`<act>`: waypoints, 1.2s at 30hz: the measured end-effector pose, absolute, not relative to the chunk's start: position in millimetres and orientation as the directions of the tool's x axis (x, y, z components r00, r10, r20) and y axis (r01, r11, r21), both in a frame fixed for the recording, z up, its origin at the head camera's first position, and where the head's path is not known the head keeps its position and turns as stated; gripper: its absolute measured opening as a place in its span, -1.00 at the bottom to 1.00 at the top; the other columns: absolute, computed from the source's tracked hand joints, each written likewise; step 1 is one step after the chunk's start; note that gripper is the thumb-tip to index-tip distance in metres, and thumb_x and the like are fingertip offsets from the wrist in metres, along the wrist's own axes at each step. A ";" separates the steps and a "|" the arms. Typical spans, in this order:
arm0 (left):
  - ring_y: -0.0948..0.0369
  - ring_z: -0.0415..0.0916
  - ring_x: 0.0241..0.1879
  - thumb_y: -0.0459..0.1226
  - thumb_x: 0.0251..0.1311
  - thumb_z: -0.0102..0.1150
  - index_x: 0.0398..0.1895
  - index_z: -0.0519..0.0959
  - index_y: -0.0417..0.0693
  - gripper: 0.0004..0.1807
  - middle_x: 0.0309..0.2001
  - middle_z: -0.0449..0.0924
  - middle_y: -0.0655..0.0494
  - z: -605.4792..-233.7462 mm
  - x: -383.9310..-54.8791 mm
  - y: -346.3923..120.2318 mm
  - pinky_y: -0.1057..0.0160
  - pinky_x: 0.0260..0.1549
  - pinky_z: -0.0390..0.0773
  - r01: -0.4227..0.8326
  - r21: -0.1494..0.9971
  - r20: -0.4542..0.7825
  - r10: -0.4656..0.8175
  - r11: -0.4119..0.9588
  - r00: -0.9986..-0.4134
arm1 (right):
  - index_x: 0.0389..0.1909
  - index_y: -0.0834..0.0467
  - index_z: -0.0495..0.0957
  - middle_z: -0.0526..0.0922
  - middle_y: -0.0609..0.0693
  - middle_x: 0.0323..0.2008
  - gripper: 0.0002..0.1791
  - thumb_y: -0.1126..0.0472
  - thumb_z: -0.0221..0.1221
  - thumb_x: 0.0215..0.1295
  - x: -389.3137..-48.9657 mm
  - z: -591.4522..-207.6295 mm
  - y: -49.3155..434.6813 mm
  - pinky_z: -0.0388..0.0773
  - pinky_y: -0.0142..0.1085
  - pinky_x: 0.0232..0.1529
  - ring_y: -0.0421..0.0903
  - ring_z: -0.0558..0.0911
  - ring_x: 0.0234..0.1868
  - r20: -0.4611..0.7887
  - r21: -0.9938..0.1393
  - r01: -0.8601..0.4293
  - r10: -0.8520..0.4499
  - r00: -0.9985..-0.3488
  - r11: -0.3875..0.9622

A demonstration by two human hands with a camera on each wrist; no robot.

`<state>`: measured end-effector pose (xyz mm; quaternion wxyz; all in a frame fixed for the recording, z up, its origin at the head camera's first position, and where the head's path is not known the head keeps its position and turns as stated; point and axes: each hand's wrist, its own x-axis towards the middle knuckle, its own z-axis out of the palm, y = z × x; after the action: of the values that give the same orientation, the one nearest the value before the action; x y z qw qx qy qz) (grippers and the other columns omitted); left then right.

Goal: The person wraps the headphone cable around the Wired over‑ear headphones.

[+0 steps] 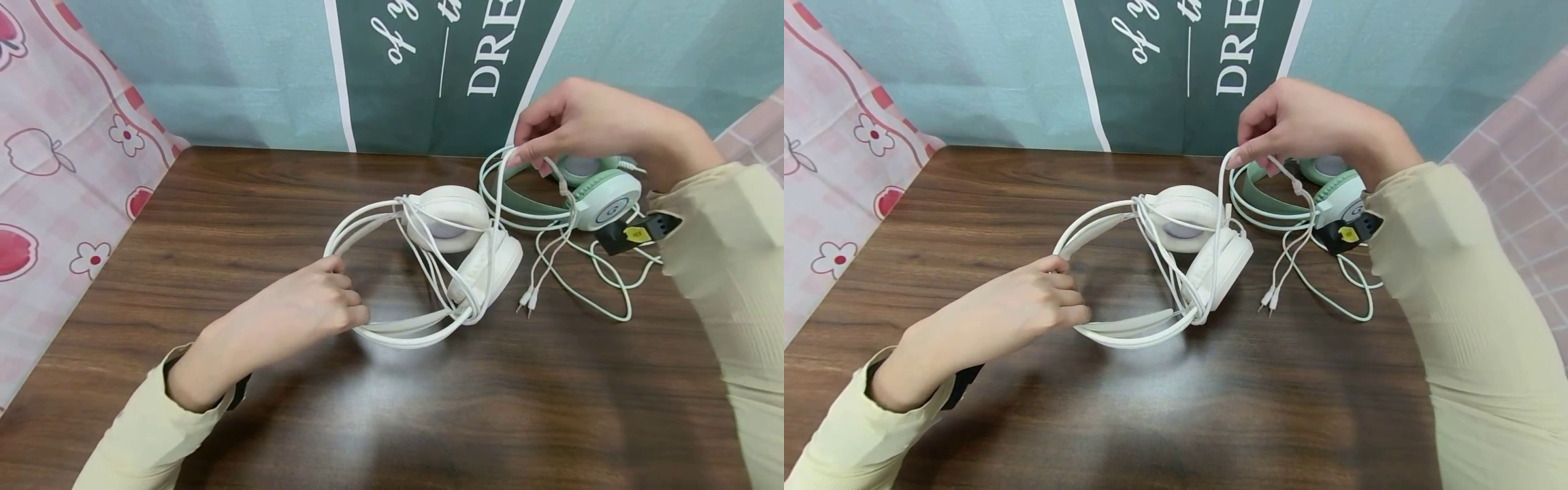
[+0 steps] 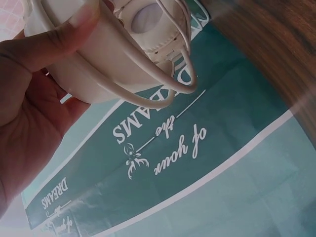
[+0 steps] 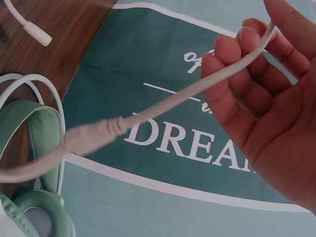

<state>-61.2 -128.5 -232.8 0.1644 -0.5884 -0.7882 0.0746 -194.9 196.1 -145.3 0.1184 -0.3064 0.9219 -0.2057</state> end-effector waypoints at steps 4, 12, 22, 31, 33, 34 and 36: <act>0.21 0.25 -0.66 -0.48 -0.15 0.19 -0.68 0.32 0.02 -0.72 -0.69 0.32 0.24 -232.4 -59.0 -128.3 0.27 -0.32 0.25 0.910 -0.297 0.189 0.952 0.288 -0.239 | -0.51 0.13 0.60 0.49 0.06 -0.71 -0.92 0.23 0.24 0.12 -196.1 -147.8 195.2 0.29 -0.35 -0.58 -0.09 0.45 -0.64 -0.077 -0.467 -0.544 -0.645 -0.761 0.697; 0.22 0.23 -0.65 -0.47 -0.14 0.19 -0.69 0.33 0.02 -0.73 -0.70 0.30 0.24 -235.3 -54.6 -127.3 0.29 -0.33 0.26 0.919 -0.284 0.183 0.956 0.274 -0.229 | -0.41 0.16 0.64 0.56 -0.08 -0.60 -0.94 0.29 0.25 0.06 -199.3 -148.9 196.6 0.32 -0.46 -0.53 -0.22 0.44 -0.56 -0.032 -0.390 -0.574 -0.633 -0.773 0.720; 0.22 0.25 -0.64 -0.43 -0.12 0.20 -0.68 0.35 0.04 -0.75 -0.69 0.33 0.25 -236.0 -49.7 -125.6 0.30 -0.35 0.23 0.919 -0.293 0.156 0.962 0.263 -0.225 | -0.47 0.20 0.66 0.60 0.03 -0.63 -0.79 0.10 0.32 0.02 -200.6 -149.9 199.1 0.37 -0.40 -0.55 -0.15 0.54 -0.59 -0.075 -0.434 -0.384 -0.457 -0.886 0.815; 0.24 0.23 -0.64 -0.41 -0.12 0.22 -0.69 0.36 0.06 -0.74 -0.70 0.32 0.27 -237.3 -47.0 -121.9 0.32 -0.36 0.20 0.926 -0.292 0.143 0.968 0.240 -0.206 | -0.30 0.18 0.66 0.61 -0.04 -0.56 -0.84 0.21 0.23 0.13 -202.9 -151.3 199.1 0.31 -0.41 -0.53 -0.17 0.46 -0.53 -0.036 -0.357 -0.458 -0.502 -0.864 0.814; 0.25 0.23 -0.64 -0.40 -0.12 0.22 -0.69 0.36 0.06 -0.74 -0.70 0.32 0.28 -236.8 -46.7 -120.9 0.33 -0.37 0.20 0.928 -0.292 0.144 0.969 0.234 -0.199 | -0.33 0.17 0.66 0.61 -0.03 -0.56 -0.82 0.15 0.25 0.11 -201.2 -151.1 196.7 0.32 -0.40 -0.53 -0.16 0.46 -0.51 -0.021 -0.375 -0.448 -0.491 -0.871 0.811; 0.25 0.24 -0.64 -0.40 -0.12 0.23 -0.69 0.36 0.06 -0.74 -0.70 0.32 0.28 -236.8 -46.6 -120.4 0.33 -0.36 0.20 0.928 -0.291 0.145 0.970 0.232 -0.197 | -0.35 0.17 0.66 0.61 -0.02 -0.57 -0.81 0.13 0.26 0.10 -200.1 -151.1 195.3 0.32 -0.40 -0.52 -0.16 0.46 -0.52 -0.012 -0.390 -0.438 -0.480 -0.877 0.810; 0.25 0.24 -0.64 -0.40 -0.11 0.22 -0.69 0.35 0.06 -0.74 -0.70 0.31 0.28 -236.7 -46.5 -119.7 0.33 -0.36 0.20 0.930 -0.287 0.150 0.970 0.229 -0.193 | -0.41 0.18 0.66 0.60 0.02 -0.60 -0.78 0.08 0.27 0.08 -199.0 -150.9 192.7 0.32 -0.40 -0.52 -0.15 0.47 -0.54 -0.002 -0.434 -0.409 -0.455 -0.890 0.803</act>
<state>-46.5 -119.7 -236.7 0.1501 -0.6173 -0.7695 0.0659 -199.0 192.7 -150.9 0.0530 -0.2280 0.9479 -0.2160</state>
